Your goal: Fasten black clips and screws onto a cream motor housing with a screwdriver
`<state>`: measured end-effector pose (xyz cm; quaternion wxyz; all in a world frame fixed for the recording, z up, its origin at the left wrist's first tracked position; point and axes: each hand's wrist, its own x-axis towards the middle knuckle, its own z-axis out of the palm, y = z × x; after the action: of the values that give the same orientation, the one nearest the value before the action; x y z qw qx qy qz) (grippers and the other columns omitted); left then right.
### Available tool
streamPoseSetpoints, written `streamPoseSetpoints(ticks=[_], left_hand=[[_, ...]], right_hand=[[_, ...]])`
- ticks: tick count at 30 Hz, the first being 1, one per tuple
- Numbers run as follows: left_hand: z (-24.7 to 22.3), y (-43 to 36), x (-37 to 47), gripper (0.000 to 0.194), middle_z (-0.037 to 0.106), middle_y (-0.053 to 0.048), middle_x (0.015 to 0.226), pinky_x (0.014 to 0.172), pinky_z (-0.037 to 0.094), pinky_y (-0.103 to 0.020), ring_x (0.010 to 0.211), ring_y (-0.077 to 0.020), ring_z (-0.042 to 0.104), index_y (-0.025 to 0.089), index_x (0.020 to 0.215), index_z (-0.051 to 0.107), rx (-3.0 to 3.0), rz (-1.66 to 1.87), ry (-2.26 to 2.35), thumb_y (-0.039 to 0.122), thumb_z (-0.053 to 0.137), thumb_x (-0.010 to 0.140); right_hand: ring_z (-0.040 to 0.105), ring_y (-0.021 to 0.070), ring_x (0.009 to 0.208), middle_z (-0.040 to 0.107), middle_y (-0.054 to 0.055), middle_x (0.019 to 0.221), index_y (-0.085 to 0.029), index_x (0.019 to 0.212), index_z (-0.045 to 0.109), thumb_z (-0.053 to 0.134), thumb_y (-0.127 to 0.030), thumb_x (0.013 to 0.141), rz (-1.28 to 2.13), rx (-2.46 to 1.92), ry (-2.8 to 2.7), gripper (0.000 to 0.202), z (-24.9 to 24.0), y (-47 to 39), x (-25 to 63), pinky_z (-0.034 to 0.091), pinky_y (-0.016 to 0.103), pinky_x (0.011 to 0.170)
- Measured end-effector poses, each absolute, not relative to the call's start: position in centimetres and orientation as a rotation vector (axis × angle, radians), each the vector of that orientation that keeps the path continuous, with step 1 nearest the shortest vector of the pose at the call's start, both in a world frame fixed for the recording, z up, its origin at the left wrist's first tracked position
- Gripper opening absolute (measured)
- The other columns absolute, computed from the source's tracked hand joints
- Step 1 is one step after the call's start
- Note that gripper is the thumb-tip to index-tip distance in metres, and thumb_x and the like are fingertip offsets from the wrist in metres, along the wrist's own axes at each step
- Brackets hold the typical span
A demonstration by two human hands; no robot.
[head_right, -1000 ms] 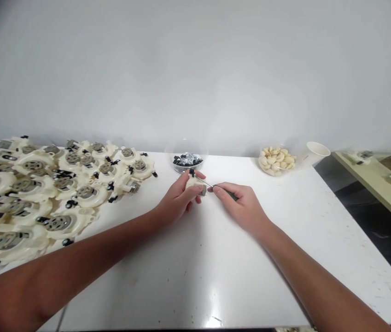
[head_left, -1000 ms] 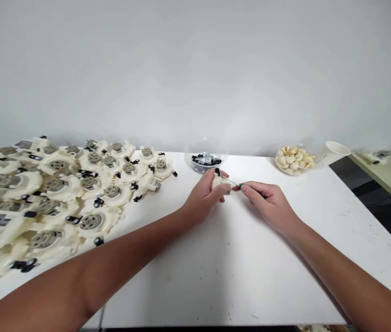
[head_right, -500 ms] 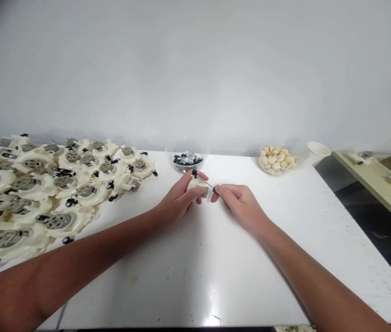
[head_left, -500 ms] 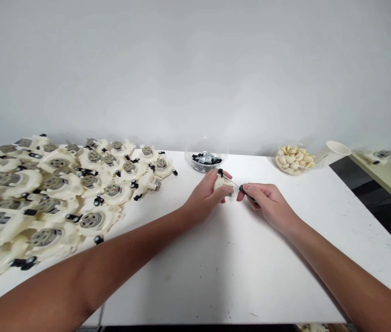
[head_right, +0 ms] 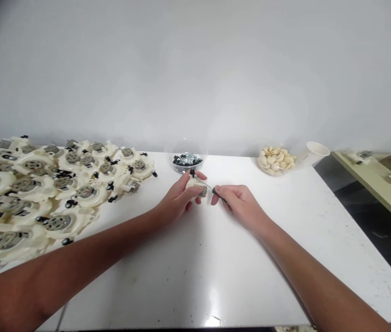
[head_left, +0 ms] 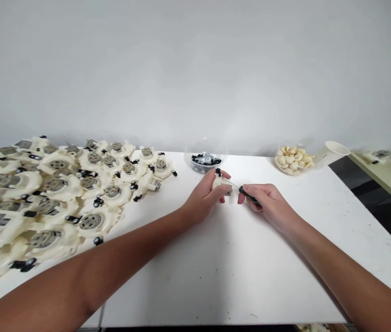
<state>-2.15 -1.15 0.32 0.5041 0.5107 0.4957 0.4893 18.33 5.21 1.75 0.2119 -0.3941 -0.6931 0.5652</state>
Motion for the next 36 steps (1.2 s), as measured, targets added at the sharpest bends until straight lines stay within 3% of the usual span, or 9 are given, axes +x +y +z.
streamPoseSetpoints(ticks=[30, 36], left_hand=[[0.17, -1.35, -1.89, 0.031, 0.057, 0.000, 0.083, 0.071, 0.044, -0.030, 0.073, -0.0161, 0.052, 0.020, 0.118, 0.055, 1.323, 1.203, 1.186, 0.040, 0.058, 0.094], [0.14, -1.09, -2.14, 0.031, 0.059, -0.001, 0.086, 0.072, 0.045, -0.029, 0.077, -0.0175, 0.054, 0.021, 0.119, 0.058, 1.287, 1.227, 1.266, 0.037, 0.062, 0.092]], right_hand=[[0.023, 0.0109, 0.049, 0.033, -0.007, 0.045, -0.017, 0.072, 0.068, 0.053, -0.058, 0.100, 1.791, -0.954, -1.790, 0.052, 1.07, 5.31, 18.22, 0.019, 0.031, 0.055], [0.023, 0.0106, 0.049, 0.033, -0.008, 0.050, -0.019, 0.089, 0.069, 0.058, -0.055, 0.098, 1.726, -1.024, -1.774, 0.038, 1.15, 5.52, 18.29, 0.015, 0.030, 0.051]])
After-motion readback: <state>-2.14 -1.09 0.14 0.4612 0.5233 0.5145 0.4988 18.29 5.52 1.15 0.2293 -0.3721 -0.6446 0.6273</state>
